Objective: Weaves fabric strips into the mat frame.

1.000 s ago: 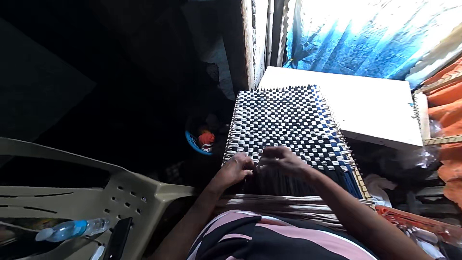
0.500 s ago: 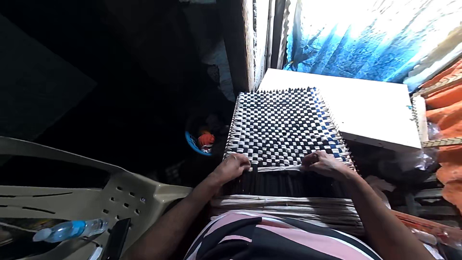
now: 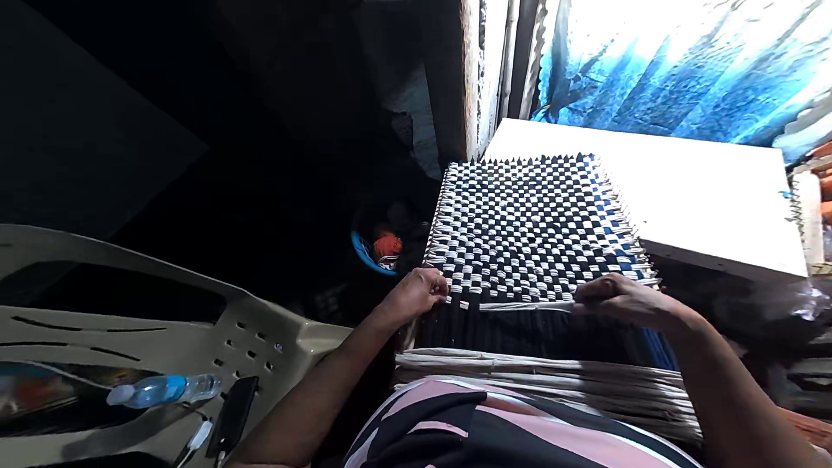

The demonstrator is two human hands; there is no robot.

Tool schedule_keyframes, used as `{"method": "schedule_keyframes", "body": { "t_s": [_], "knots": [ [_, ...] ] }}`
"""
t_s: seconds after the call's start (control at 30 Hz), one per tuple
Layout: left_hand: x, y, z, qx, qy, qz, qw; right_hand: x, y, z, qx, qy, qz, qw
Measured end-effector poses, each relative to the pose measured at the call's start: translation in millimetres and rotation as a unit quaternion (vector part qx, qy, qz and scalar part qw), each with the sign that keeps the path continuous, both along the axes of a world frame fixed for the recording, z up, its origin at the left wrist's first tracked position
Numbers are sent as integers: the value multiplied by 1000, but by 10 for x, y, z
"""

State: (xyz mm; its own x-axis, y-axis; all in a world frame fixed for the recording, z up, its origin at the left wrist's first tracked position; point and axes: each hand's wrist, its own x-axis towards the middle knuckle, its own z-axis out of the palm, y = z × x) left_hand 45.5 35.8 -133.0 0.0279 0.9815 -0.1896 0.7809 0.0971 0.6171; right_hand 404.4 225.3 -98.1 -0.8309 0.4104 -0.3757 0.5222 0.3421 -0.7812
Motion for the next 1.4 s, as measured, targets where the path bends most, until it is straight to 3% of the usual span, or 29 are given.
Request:
{"method": "schedule_keyframes", "body": {
  "t_s": [0.13,0.37,0.57,0.7,0.83,0.93,1.0,1.07,1.2,1.3,1.4],
  "knots": [
    [65,-8,-61,48,63,-47,996,-93,4,-67,37,-24,-51,998],
    [176,55,-143,108,186,-141,966,-94,-56,100,31,8,-6,999],
    [63,87,-126,86,79,-39,992,-271,113,-63,134,-53,-142,979],
    [-70,13,-71,52,29,-85,995,-352,220,-357,135,-98,-197,966],
    [88,-68,-144,119,125,-61,983,-263,105,-131,86,-120,-103,984],
    [167,-6,-109,102,174,-37,979,-107,-5,24,50,-45,-41,997],
    [171,78,26,66,119,-38,990,-58,-80,136,57,2,-24,998],
    [201,177,96,93,0,-57,994,-56,-179,292,78,31,-5,996],
    [544,357,267,91,-192,-101,972,-215,-435,618,193,17,24,981],
    [810,437,345,77,-282,-143,945,-336,-558,764,237,23,34,971],
    [970,437,433,98,-327,-128,931,-428,-524,843,259,35,34,965]
  ]
}}
